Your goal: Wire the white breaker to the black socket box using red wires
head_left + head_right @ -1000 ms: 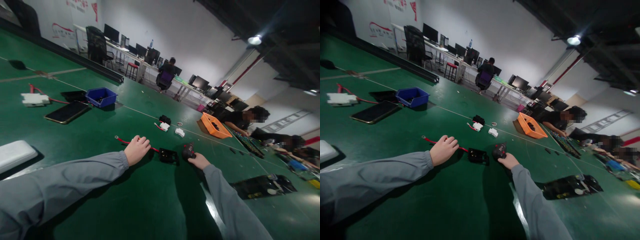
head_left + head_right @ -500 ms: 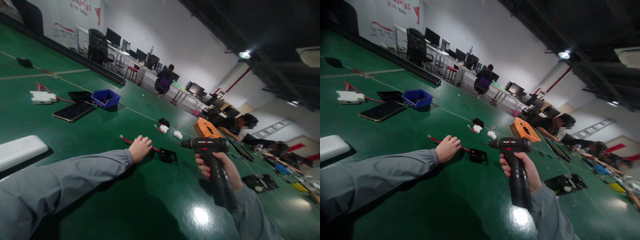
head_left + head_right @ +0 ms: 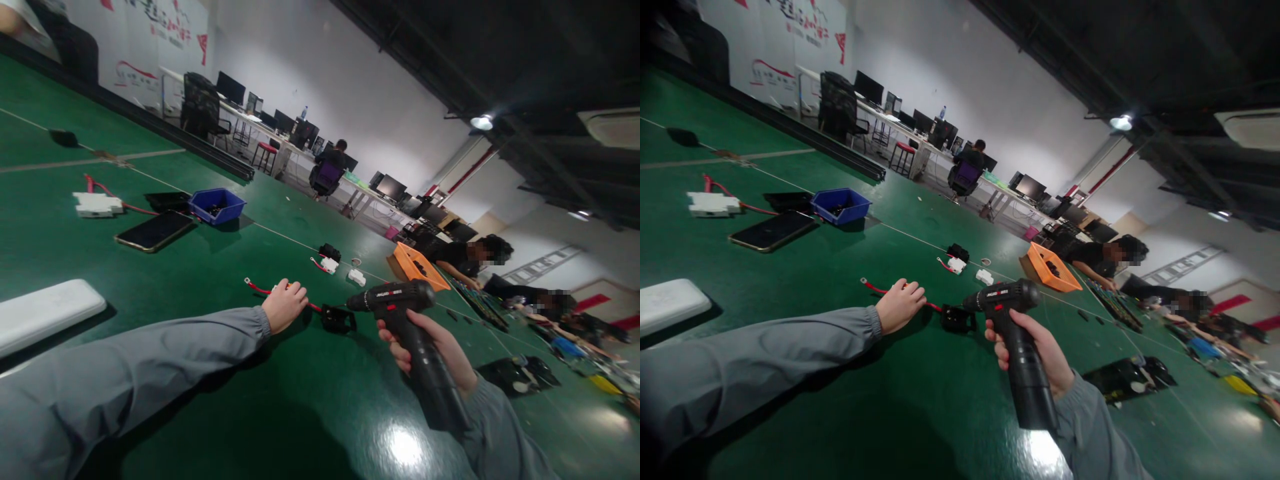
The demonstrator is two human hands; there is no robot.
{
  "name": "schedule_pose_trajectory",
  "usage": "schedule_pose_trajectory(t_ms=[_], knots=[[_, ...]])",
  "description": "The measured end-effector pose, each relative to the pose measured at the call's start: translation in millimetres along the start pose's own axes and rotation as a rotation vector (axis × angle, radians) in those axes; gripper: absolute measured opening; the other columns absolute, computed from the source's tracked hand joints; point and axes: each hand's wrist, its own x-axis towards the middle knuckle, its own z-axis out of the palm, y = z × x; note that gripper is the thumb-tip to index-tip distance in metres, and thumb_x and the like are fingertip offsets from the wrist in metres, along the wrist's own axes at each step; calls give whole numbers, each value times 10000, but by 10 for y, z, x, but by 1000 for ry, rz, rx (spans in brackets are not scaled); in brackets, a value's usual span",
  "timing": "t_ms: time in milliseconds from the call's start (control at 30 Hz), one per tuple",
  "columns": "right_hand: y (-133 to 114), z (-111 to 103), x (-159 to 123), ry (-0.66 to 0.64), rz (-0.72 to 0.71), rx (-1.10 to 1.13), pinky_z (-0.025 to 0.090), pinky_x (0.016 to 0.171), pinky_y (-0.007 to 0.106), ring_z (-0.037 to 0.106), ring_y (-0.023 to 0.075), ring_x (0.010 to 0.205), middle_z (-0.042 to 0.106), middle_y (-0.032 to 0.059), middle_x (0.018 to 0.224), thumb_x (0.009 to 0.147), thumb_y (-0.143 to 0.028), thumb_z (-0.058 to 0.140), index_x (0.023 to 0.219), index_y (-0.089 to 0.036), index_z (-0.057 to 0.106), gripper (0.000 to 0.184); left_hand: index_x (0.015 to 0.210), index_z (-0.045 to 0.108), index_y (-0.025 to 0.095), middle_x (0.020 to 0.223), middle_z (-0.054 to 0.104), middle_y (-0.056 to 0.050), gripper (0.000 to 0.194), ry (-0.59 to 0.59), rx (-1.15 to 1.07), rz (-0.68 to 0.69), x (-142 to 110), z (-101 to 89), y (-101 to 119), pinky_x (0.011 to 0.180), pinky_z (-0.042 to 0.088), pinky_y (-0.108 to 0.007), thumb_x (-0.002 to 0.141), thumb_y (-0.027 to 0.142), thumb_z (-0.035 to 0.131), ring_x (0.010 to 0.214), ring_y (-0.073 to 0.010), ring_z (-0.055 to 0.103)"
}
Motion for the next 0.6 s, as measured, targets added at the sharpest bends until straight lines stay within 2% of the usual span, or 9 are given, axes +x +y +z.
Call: schedule_pose_trajectory(t_ms=[600], knots=[[75, -14, 72, -2, 3, -28, 506, 431, 210, 526, 94, 484, 642, 95, 801, 930, -383, 529, 967, -71, 647, 336, 898, 631, 161, 928, 580, -106, 109, -1, 3, -3, -4, 77, -14, 775, 328, -433, 889, 161, 522, 912, -262, 493]])
